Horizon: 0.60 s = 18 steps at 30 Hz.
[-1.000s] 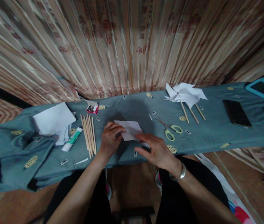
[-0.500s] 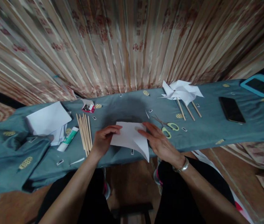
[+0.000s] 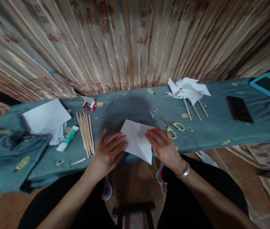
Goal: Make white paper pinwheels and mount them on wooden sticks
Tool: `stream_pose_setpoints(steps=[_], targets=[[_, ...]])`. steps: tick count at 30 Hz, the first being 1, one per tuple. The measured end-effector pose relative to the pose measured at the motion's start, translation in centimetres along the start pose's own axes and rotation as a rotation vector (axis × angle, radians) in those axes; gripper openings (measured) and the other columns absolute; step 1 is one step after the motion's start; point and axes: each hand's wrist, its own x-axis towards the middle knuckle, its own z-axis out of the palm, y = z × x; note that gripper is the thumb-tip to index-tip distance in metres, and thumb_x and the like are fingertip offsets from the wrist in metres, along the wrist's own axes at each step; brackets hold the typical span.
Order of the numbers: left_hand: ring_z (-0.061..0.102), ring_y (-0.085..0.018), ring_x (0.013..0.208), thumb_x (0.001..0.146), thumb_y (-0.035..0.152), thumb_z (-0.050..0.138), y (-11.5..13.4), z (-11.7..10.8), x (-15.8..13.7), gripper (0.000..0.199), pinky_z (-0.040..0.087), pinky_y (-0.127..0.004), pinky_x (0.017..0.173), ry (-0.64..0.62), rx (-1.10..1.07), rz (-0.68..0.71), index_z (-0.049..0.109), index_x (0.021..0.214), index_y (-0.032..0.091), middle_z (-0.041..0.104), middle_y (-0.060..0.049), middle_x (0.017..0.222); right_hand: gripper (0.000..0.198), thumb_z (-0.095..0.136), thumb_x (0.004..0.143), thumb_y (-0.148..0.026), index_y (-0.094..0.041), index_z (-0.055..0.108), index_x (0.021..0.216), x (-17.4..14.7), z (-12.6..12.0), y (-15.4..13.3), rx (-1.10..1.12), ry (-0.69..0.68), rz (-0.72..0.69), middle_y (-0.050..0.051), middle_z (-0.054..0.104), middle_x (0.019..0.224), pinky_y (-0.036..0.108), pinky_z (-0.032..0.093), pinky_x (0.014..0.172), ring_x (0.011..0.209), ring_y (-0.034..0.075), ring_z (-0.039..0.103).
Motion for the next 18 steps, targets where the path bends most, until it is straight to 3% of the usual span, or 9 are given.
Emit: stream_pose_setpoints(steps=[5,9,13,15,18], targets=[[0.055,-0.025,0.129,0.094,0.009,0.052,0.8,0.9,-0.5,0.030,0.012,-0.064,0.121,-0.081,0.046,0.060,0.065,0.118,0.021,0.069,-0.006,0.127,0.030,0.050,0.093,-0.009,-0.006,0.065,0.119,0.0,-0.2,-1.4,0.032,-0.059,-0.149,0.017,0.067,0.125,0.047,0.048,0.097,0.116,0.031,0.057],[0.055,-0.024,0.129,0.097,0.013,0.049,0.1,1.7,-1.6,0.026,0.012,-0.061,0.122,-0.091,0.012,0.064,0.067,0.114,0.020,0.071,-0.005,0.123,0.029,0.050,0.095,-0.010,-0.008,0.065,0.119,-0.7,0.0,-1.5,0.140,-0.090,-0.234,0.014,0.067,0.127,0.046,0.050,0.100,0.117,0.029,0.059],[0.062,-0.021,0.118,0.099,0.017,0.045,-0.5,1.9,-2.2,0.027,0.032,-0.054,0.116,-0.086,-0.089,-0.006,0.067,0.115,0.021,0.073,-0.006,0.117,0.029,0.046,0.097,-0.011,-0.015,0.067,0.117,-1.1,0.3,-0.9,0.334,-0.085,-0.126,0.009,0.071,0.121,0.043,0.054,0.097,0.114,0.024,0.062],[0.066,-0.021,0.108,0.099,0.021,0.047,-0.6,1.8,-2.0,0.026,0.045,-0.048,0.104,-0.074,-0.153,-0.066,0.069,0.112,0.022,0.075,-0.006,0.112,0.027,0.046,0.098,-0.015,-0.018,0.068,0.114,-0.9,0.4,-0.7,0.491,-0.076,-0.037,0.008,0.073,0.116,0.042,0.054,0.096,0.112,0.023,0.064],[0.069,-0.021,0.096,0.098,0.026,0.051,-0.6,1.5,-1.3,0.023,0.053,-0.038,0.086,-0.047,-0.259,-0.184,0.072,0.104,0.020,0.076,-0.007,0.100,0.022,0.051,0.098,-0.024,-0.020,0.072,0.104,-0.2,0.6,-0.6,0.677,-0.074,0.147,0.007,0.076,0.103,0.038,0.055,0.092,0.101,0.021,0.068]])
